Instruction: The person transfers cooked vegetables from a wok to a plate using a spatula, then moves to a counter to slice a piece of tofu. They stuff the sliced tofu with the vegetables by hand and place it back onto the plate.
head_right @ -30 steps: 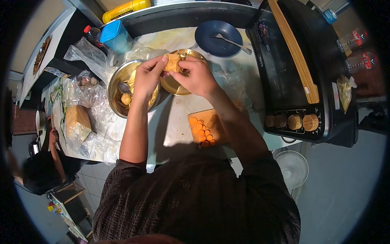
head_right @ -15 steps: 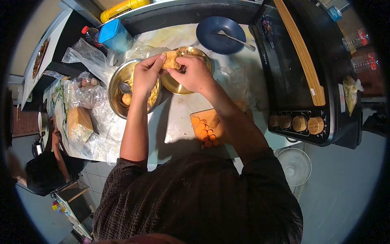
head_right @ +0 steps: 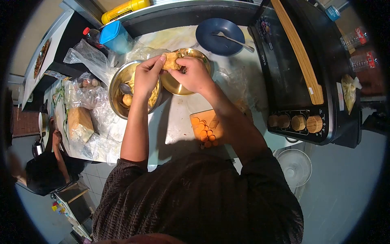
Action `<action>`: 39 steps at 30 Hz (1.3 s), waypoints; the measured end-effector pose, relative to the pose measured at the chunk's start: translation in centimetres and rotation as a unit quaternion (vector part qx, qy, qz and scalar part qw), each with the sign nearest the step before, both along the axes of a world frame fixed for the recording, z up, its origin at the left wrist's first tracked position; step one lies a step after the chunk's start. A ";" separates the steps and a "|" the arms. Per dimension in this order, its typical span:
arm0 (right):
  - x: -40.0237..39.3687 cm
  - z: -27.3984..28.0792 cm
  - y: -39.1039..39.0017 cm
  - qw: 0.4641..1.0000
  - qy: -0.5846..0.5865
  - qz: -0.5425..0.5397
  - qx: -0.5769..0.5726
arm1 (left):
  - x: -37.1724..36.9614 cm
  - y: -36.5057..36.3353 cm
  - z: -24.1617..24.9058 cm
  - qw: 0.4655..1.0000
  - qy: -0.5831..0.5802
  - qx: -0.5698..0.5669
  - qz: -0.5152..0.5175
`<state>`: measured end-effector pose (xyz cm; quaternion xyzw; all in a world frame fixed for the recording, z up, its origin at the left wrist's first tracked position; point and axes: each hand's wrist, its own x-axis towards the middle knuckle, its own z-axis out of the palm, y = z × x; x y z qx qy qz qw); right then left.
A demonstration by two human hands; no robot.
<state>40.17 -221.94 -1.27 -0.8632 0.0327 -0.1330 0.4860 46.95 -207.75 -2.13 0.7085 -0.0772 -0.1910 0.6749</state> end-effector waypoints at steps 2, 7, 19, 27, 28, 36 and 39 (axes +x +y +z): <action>0.1 -0.1 0.1 1.000 -0.023 -0.007 0.001 | 0.1 -0.1 -0.3 1.000 0.003 -0.015 0.004; 0.3 0.0 0.9 0.995 -0.044 -0.043 0.083 | 0.1 -0.2 0.0 1.000 -0.013 0.000 0.008; 1.1 0.6 -0.1 1.000 0.023 -0.002 0.001 | 1.0 -0.1 -0.6 0.999 -0.031 -0.012 0.023; 1.6 -0.9 0.0 0.997 0.039 -0.008 0.065 | 1.4 -0.2 -0.9 0.998 -0.033 0.012 0.043; 1.6 -0.8 -0.2 0.997 0.039 -0.008 0.065 | 1.6 -0.1 -1.2 0.998 -0.033 0.012 0.043; 2.5 -1.0 -1.4 0.983 0.135 0.079 0.097 | 2.4 0.3 -1.8 0.998 -0.037 0.028 0.045; 2.5 -1.4 -1.6 0.988 0.127 0.061 0.057 | 2.5 0.2 -2.2 0.998 -0.030 0.015 0.049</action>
